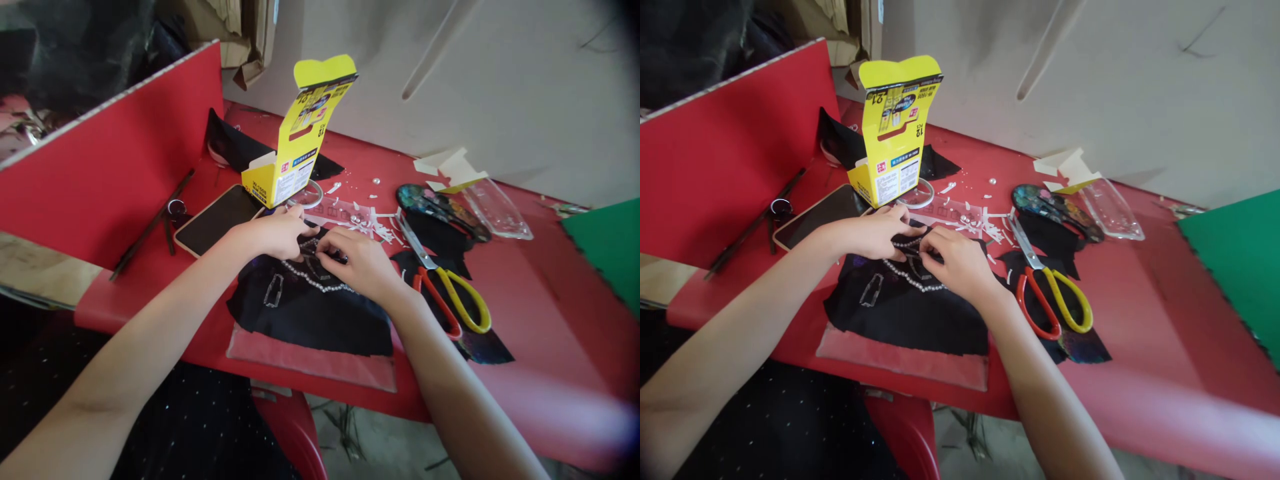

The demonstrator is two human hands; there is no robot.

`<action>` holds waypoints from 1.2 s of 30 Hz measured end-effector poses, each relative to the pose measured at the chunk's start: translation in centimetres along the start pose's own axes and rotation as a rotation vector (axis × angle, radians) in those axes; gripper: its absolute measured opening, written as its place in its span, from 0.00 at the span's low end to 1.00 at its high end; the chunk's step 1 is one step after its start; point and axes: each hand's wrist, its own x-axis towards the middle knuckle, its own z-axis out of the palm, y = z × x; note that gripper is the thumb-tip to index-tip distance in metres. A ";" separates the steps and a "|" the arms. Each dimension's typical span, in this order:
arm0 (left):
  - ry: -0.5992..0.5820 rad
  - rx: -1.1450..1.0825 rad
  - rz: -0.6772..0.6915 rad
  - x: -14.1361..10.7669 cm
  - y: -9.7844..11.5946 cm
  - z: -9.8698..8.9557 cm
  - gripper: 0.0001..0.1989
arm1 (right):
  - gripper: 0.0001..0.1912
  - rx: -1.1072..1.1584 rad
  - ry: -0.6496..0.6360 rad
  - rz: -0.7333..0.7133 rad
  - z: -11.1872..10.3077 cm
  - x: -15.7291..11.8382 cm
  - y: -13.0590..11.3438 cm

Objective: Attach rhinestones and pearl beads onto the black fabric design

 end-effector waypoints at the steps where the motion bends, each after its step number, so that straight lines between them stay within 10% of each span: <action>1: 0.003 0.011 -0.011 0.0 0.0 0.0 0.36 | 0.05 -0.012 -0.002 -0.001 0.0 0.0 0.0; 36: 0.008 0.048 -0.010 0.2 -0.3 0.1 0.35 | 0.03 -0.049 -0.006 -0.046 0.3 0.0 0.5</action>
